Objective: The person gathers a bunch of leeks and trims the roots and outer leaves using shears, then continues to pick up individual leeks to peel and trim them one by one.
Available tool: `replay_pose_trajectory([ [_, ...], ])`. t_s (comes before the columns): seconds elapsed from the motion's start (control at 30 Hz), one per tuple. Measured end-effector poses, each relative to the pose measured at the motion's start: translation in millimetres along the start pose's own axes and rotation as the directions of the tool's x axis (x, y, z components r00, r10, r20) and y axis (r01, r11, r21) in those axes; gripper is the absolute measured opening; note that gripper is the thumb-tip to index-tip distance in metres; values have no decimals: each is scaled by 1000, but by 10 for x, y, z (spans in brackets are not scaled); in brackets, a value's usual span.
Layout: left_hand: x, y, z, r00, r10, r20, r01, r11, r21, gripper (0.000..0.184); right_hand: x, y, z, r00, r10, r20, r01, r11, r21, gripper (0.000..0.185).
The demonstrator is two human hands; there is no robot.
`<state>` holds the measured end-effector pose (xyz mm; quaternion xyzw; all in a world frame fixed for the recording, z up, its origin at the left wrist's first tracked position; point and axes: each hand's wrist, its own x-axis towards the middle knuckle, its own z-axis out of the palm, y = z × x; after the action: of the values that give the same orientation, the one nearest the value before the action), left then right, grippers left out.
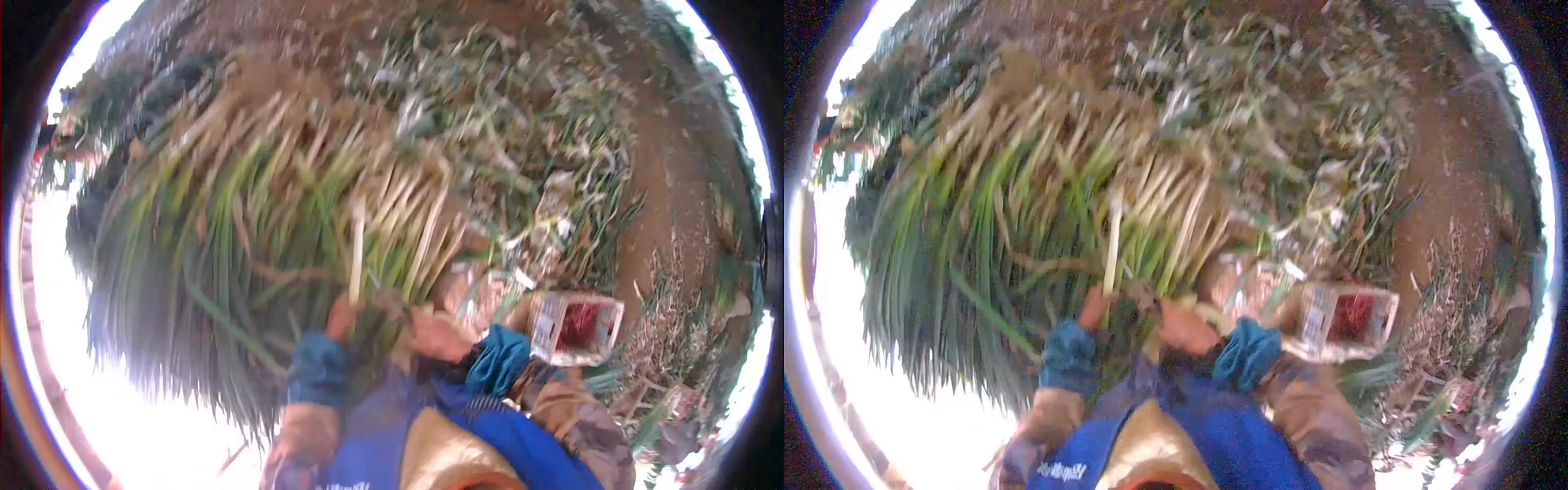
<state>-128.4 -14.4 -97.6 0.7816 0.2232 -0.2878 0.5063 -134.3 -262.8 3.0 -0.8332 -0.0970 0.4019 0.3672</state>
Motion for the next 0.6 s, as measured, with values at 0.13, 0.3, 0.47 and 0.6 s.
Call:
replay_pose_trajectory([
  [0.13,-75,-324,78,1000,3,0,-3,1000,0,29,167,29,180,996,50,-79,-60,990,-130,46],
  [0.3,-120,-254,-13,1000,0,31,1,999,-50,31,966,38,12,982,73,-174,-102,981,-164,39],
  [0.47,-218,-177,-39,993,-54,107,73,980,-184,31,879,-74,18,982,35,-184,-66,984,-163,38],
  [0.6,-287,-161,-21,991,-80,107,97,982,-164,31,693,-51,154,986,5,-165,-30,988,-149,40],
])
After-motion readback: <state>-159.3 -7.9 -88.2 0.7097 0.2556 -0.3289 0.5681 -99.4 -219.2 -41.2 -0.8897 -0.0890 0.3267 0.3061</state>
